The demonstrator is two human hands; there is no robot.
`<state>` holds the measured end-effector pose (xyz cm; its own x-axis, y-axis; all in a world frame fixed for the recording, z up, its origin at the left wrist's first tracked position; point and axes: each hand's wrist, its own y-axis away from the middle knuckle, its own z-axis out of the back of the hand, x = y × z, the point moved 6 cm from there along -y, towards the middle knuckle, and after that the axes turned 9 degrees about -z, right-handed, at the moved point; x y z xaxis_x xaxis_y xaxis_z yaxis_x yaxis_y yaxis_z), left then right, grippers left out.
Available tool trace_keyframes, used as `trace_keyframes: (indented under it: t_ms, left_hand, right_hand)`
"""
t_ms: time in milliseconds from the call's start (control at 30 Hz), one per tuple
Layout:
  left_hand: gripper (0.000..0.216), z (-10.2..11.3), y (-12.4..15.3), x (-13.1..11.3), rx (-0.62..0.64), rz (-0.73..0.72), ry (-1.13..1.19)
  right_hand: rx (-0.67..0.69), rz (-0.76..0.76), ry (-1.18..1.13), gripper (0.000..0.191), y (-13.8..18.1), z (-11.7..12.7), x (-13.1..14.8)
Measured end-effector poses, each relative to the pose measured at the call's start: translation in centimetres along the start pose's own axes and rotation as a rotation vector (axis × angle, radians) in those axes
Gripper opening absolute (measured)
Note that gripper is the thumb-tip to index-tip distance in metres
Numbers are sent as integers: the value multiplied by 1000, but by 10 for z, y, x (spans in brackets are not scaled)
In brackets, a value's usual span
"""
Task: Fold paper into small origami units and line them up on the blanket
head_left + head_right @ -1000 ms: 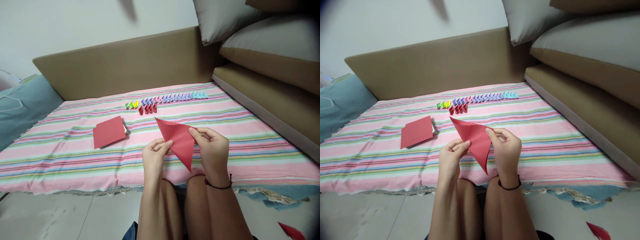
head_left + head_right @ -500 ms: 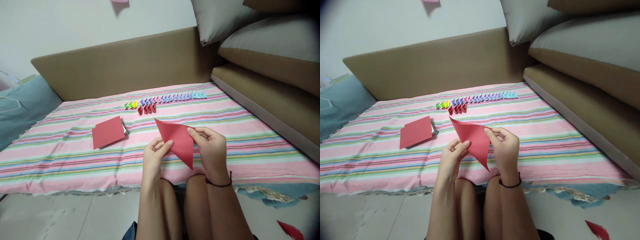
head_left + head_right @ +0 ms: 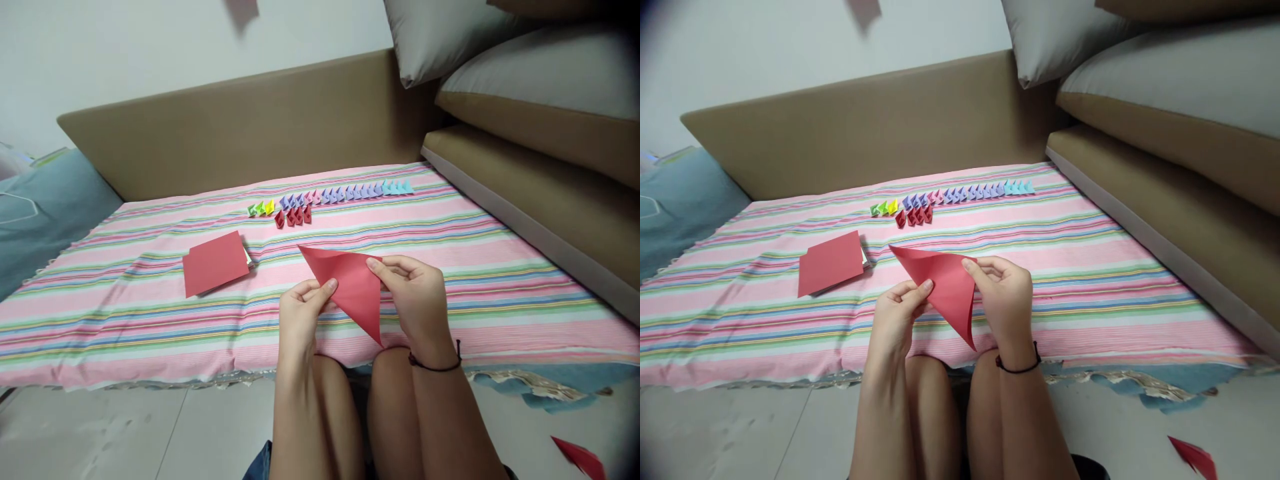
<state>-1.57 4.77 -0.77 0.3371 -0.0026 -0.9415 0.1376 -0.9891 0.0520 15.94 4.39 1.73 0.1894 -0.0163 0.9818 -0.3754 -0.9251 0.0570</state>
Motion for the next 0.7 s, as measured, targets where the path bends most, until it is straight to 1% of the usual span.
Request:
trace_keyframes:
  t_ms: [133,200,333,367,467,600,700]
  left_hand:
    - [21,3,0,-2,-28,-32,22]
    - [20,2,1,-3,-18,-47,24]
    - [26,-8,3,-4,123,-35,42]
    - [27,-10,3,-4,141,-32,46]
    - [25,-8,2,-3,96,-32,45]
    - [22,0,0,-3,3,-7,30]
    - [22,3,0,-4,-26,-11,34]
  right_hand:
    - [-5,6,14,21,0,1,1]
    - [1,5,14,20,0,1,2]
    - [60,-27,34,21,1,-2,1]
    - [84,-39,43,21,1,-3,0]
    - [131,-56,67,21,0,-5,-3]
    - [79,-34,77,22,-2,0,-4]
    - [41,-20,83,21,-2,3,-3]
